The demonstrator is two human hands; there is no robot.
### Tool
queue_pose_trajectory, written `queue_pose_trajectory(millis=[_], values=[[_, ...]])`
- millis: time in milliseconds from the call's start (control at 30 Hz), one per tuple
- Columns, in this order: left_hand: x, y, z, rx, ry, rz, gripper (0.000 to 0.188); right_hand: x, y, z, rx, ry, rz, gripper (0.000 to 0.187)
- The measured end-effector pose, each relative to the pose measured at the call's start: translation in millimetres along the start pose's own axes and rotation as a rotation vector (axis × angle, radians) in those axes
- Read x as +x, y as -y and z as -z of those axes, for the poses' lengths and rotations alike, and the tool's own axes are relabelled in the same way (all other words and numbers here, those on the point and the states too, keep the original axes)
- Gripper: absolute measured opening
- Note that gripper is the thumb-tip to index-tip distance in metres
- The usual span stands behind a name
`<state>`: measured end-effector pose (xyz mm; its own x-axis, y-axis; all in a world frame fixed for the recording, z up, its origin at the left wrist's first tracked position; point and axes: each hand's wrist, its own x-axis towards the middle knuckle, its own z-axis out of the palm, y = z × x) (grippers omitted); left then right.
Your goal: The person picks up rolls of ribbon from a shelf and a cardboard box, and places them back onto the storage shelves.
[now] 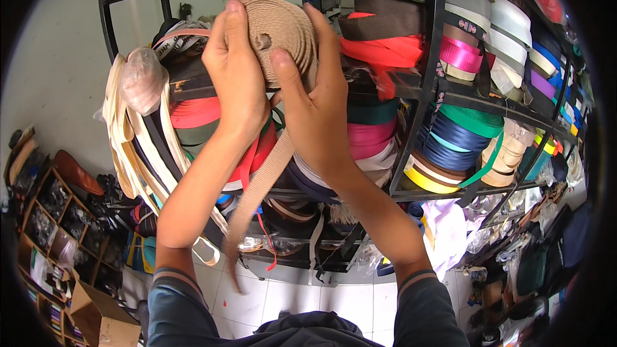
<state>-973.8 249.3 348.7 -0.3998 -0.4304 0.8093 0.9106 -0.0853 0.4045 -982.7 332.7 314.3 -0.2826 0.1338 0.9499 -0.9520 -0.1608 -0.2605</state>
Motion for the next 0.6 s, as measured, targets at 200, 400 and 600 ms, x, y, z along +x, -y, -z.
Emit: queue_pose_trajectory(millis=[200, 400, 600], values=[[18, -34, 1, 0.471, 0.568, -0.180, 0.027, 12, 1, 41, -0.100, 0.242, -0.010, 0.039], [9, -20, -9, 0.402, 0.303, -0.271, 0.021, 0, 1, 45, -0.116, 0.100, 0.017, 0.042], [-20, 9, -21, 0.165, 0.053, -0.118, 0.029, -12, 5, 31, -0.137, -0.086, 0.121, 0.052]])
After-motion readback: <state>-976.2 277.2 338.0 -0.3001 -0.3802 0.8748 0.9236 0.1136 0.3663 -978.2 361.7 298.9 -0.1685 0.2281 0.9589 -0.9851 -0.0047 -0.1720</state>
